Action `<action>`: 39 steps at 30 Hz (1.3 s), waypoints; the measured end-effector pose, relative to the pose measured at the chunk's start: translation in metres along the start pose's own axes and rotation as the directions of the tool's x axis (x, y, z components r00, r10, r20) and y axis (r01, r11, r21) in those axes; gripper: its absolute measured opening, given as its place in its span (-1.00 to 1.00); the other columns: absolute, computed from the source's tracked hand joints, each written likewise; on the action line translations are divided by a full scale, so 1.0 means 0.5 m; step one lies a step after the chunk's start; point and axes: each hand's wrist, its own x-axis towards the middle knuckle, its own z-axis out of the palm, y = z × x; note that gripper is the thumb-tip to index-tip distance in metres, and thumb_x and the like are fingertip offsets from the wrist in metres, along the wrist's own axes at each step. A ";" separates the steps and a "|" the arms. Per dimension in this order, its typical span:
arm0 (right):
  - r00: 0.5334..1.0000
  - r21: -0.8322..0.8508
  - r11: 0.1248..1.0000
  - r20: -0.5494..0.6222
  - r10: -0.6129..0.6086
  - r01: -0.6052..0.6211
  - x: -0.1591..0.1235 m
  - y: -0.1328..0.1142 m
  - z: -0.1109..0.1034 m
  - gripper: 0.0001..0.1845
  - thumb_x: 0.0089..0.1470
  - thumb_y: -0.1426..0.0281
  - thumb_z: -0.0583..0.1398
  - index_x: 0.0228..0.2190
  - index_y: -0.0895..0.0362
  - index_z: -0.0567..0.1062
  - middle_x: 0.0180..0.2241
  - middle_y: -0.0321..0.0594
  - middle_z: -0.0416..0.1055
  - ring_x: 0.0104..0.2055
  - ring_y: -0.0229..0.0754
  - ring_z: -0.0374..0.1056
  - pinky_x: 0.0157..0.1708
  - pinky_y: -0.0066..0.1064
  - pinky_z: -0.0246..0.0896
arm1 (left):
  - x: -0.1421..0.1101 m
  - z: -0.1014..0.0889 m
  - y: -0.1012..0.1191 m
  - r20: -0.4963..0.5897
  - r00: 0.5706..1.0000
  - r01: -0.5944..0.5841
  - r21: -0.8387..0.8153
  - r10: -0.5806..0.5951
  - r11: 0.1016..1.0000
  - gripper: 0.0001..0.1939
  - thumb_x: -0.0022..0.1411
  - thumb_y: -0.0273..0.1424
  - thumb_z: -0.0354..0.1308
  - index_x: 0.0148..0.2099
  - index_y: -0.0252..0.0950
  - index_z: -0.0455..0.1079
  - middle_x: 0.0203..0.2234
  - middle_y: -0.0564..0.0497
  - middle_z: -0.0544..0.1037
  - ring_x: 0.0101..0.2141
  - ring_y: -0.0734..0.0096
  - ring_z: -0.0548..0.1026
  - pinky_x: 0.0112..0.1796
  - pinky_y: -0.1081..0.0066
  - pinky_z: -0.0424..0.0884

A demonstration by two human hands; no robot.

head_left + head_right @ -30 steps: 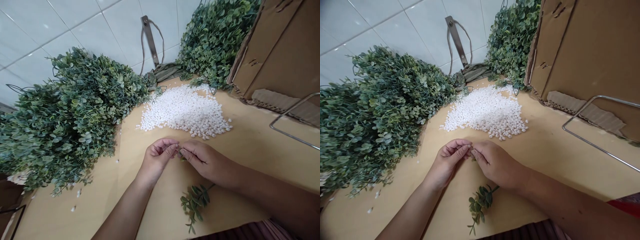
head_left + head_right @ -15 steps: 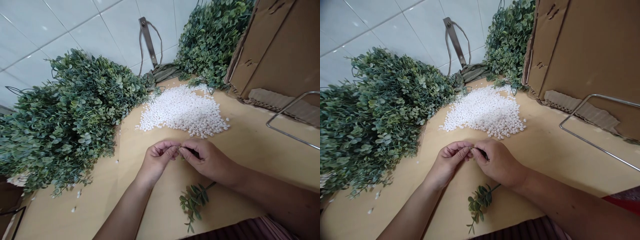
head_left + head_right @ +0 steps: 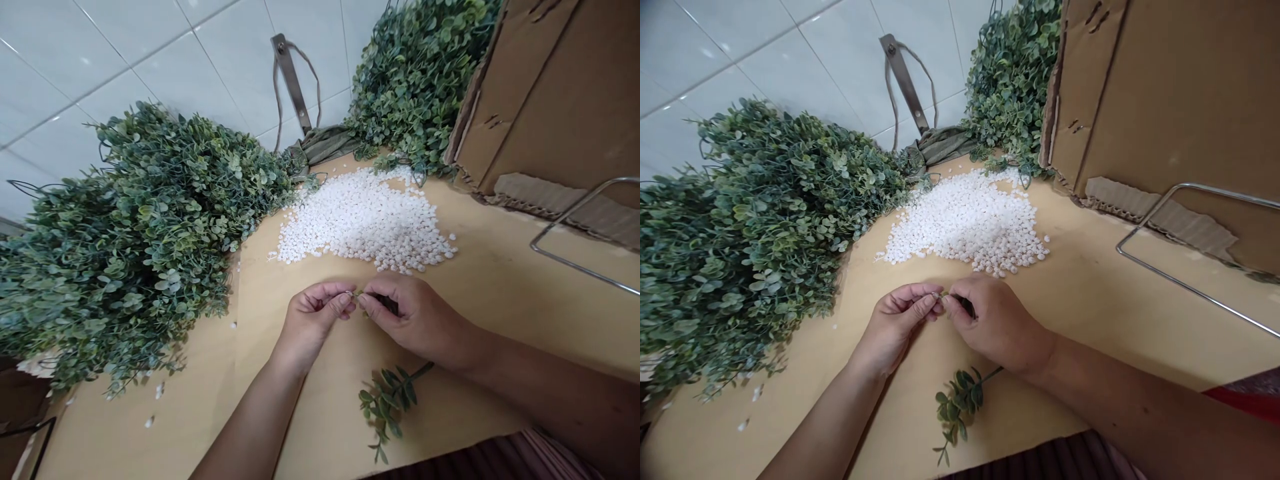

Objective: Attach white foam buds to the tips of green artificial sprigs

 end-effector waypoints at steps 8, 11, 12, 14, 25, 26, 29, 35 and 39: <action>1.000 -0.013 1.000 -0.014 -0.011 0.011 0.001 0.001 0.002 -0.76 0.02 0.49 0.05 -0.64 0.17 0.34 -0.66 -0.32 0.21 -0.56 -0.29 0.15 -0.54 -0.46 0.01 | 0.000 0.003 -0.002 -0.034 0.999 0.003 0.036 -0.002 0.999 -0.78 -0.22 -0.37 0.39 -0.43 -0.33 0.55 -0.61 0.02 0.54 -0.55 0.55 0.38 -0.44 0.51 0.33; 0.999 -0.025 0.999 -0.017 -0.029 0.029 0.000 0.001 0.002 -0.76 0.01 0.49 0.04 -0.64 0.16 0.35 -0.66 -0.31 0.21 -0.55 -0.28 0.14 -0.54 -0.46 0.01 | 0.000 0.004 -0.001 -0.040 0.999 0.000 0.061 0.002 0.998 -0.79 -0.24 -0.37 0.40 -0.45 -0.33 0.55 -0.60 0.01 0.54 -0.55 0.54 0.37 -0.44 0.48 0.35; 0.999 -0.032 0.999 -0.017 -0.035 0.034 0.000 0.002 0.002 -0.76 0.00 0.49 0.04 -0.65 0.16 0.34 -0.66 -0.31 0.21 -0.56 -0.28 0.13 -0.54 -0.46 0.01 | 0.001 0.005 -0.001 -0.036 0.999 -0.003 0.068 0.005 0.998 -0.79 -0.25 -0.37 0.40 -0.46 -0.32 0.55 -0.60 0.01 0.54 -0.56 0.54 0.37 -0.44 0.47 0.35; 0.999 -0.045 0.998 -0.018 -0.039 0.038 0.000 0.002 0.001 -0.76 -0.01 0.49 0.04 -0.66 0.15 0.33 -0.67 -0.32 0.20 -0.56 -0.29 0.12 -0.55 -0.47 0.00 | 0.001 0.006 -0.001 -0.028 0.999 -0.013 0.074 0.015 0.997 -0.80 -0.26 -0.38 0.40 -0.47 -0.32 0.55 -0.60 0.01 0.54 -0.56 0.54 0.36 -0.44 0.46 0.35; 0.999 -0.013 0.999 -0.008 -0.032 0.032 -0.001 0.000 0.005 -0.76 -0.01 0.51 0.04 -0.65 0.15 0.33 -0.64 -0.29 0.24 -0.53 -0.27 0.17 -0.51 -0.45 0.05 | 0.004 0.011 -0.001 -0.034 0.999 0.002 0.078 0.001 0.997 -0.77 -0.33 -0.34 0.43 -0.52 -0.31 0.55 -0.64 0.04 0.52 -0.58 0.56 0.35 -0.47 0.48 0.34; 1.000 -0.003 1.000 -0.009 -0.030 0.030 -0.002 -0.001 0.005 -0.76 -0.01 0.51 0.04 -0.66 0.15 0.32 -0.65 -0.29 0.24 -0.53 -0.27 0.17 -0.51 -0.45 0.05 | 0.004 0.012 -0.001 -0.033 0.999 -0.004 0.085 0.007 0.996 -0.77 -0.34 -0.33 0.43 -0.53 -0.31 0.55 -0.65 0.04 0.51 -0.58 0.55 0.35 -0.47 0.48 0.34; 1.000 0.015 0.999 -0.005 -0.030 0.030 -0.002 0.000 0.007 -0.75 0.00 0.51 0.04 -0.66 0.14 0.30 -0.65 -0.30 0.24 -0.54 -0.27 0.17 -0.51 -0.44 0.05 | 0.008 0.013 -0.002 -0.028 0.999 -0.014 0.111 0.017 0.994 -0.75 -0.34 -0.31 0.43 -0.52 -0.32 0.54 -0.65 0.04 0.50 -0.59 0.54 0.35 -0.48 0.47 0.35; 0.998 0.118 0.991 0.005 0.065 -0.065 0.010 0.005 0.005 -0.76 0.06 0.46 0.01 -0.61 0.15 0.30 -0.61 -0.29 0.26 -0.52 -0.25 0.20 -0.49 -0.44 0.05 | 0.002 0.003 0.008 -0.003 0.998 -0.064 0.180 0.066 0.982 -0.68 -0.16 -0.30 0.36 -0.29 -0.32 0.53 -0.44 -0.02 0.56 -0.47 0.48 0.43 -0.38 0.44 0.39; 0.983 0.190 0.969 -0.062 0.172 -0.158 0.014 0.011 -0.003 -0.74 0.09 0.40 0.00 -0.60 0.13 0.24 -0.63 -0.33 0.19 -0.54 -0.26 0.16 -0.52 -0.44 0.02 | -0.041 -0.017 0.031 0.188 0.981 -0.128 0.473 0.043 0.871 -0.61 -0.08 -0.31 0.31 -0.15 -0.31 0.46 -0.35 -0.06 0.52 -0.35 0.38 0.43 -0.31 0.43 0.37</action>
